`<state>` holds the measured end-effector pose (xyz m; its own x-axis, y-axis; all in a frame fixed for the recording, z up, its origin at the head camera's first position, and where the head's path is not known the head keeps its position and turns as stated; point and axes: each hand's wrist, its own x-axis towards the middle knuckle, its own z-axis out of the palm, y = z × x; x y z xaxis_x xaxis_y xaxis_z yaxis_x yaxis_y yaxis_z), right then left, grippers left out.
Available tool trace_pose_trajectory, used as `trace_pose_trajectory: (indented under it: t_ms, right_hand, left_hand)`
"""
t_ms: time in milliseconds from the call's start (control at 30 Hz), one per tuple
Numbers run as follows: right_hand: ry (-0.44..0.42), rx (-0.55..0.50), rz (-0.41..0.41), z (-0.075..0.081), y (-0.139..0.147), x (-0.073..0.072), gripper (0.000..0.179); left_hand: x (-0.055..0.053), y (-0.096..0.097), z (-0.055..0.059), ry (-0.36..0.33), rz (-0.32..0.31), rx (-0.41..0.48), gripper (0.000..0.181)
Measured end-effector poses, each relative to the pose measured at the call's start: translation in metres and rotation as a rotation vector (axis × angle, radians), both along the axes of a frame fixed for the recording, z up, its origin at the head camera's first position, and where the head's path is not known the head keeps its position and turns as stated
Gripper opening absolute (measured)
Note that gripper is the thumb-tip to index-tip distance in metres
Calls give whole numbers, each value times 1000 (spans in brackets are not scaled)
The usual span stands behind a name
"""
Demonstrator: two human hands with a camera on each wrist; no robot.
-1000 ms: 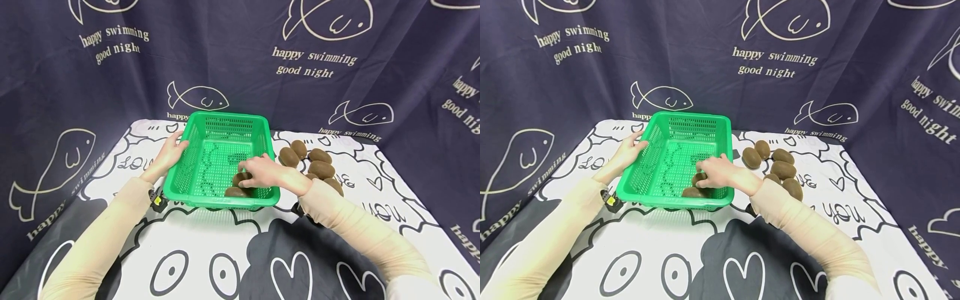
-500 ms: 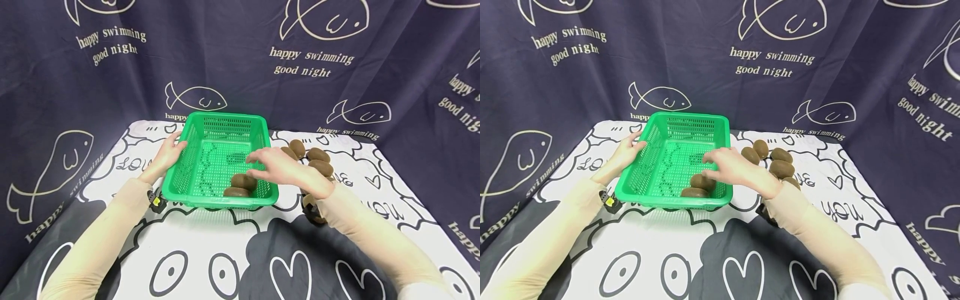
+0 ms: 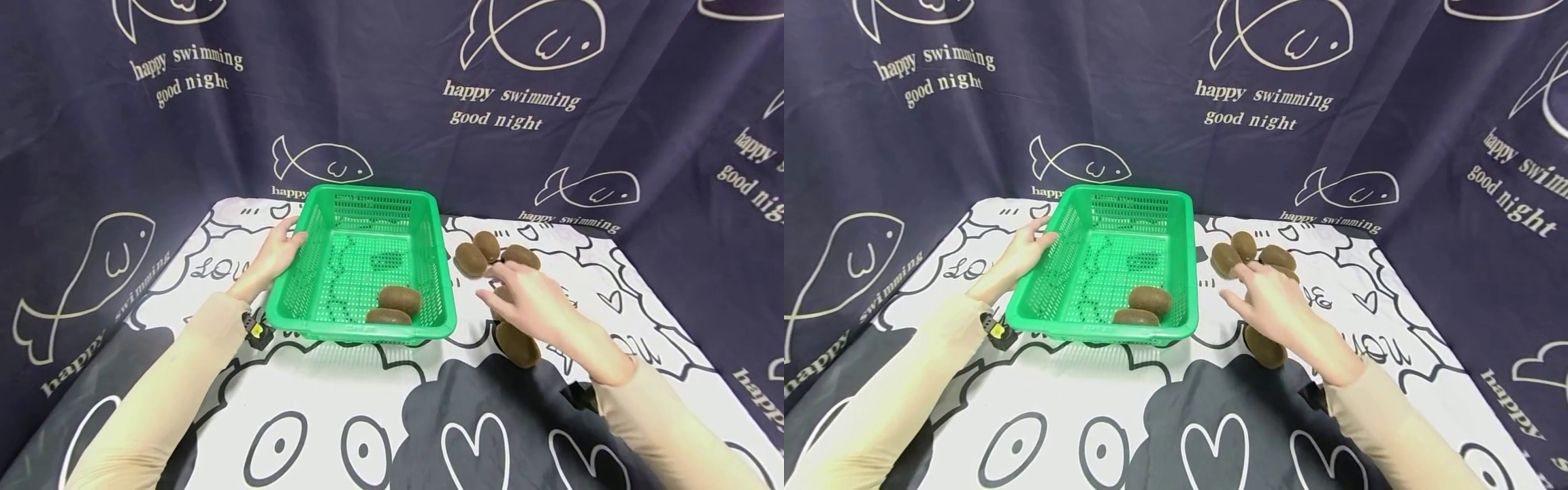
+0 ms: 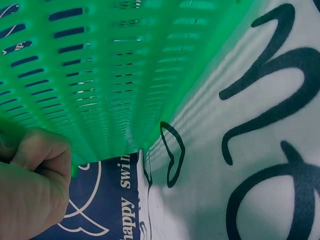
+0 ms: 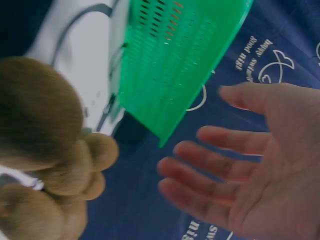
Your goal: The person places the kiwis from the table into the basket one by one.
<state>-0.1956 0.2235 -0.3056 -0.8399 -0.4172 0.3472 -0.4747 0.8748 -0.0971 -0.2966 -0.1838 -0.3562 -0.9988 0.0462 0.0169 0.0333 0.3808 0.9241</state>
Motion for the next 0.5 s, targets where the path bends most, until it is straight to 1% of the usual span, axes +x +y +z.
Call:
trace_pose_trajectory:
  t_ms: [133, 200, 333, 500]
  right_hand:
    - [-63, 75, -75, -16, 15, 16, 36]
    - [-94, 99, -115, -24, 22, 23, 37]
    - [-135, 94, -177, -37, 31, 32, 39]
    - [-176, 84, -207, -49, 35, 36, 50]
  left_hand:
    - [-1, 1, -1, -4, 0, 4, 55]
    - [-1, 1, -2, -10, -4, 10, 55]
    - [-2, 1, -3, -11, -7, 11, 55]
    - [-2, -1, -2, 6, 3, -15, 55]
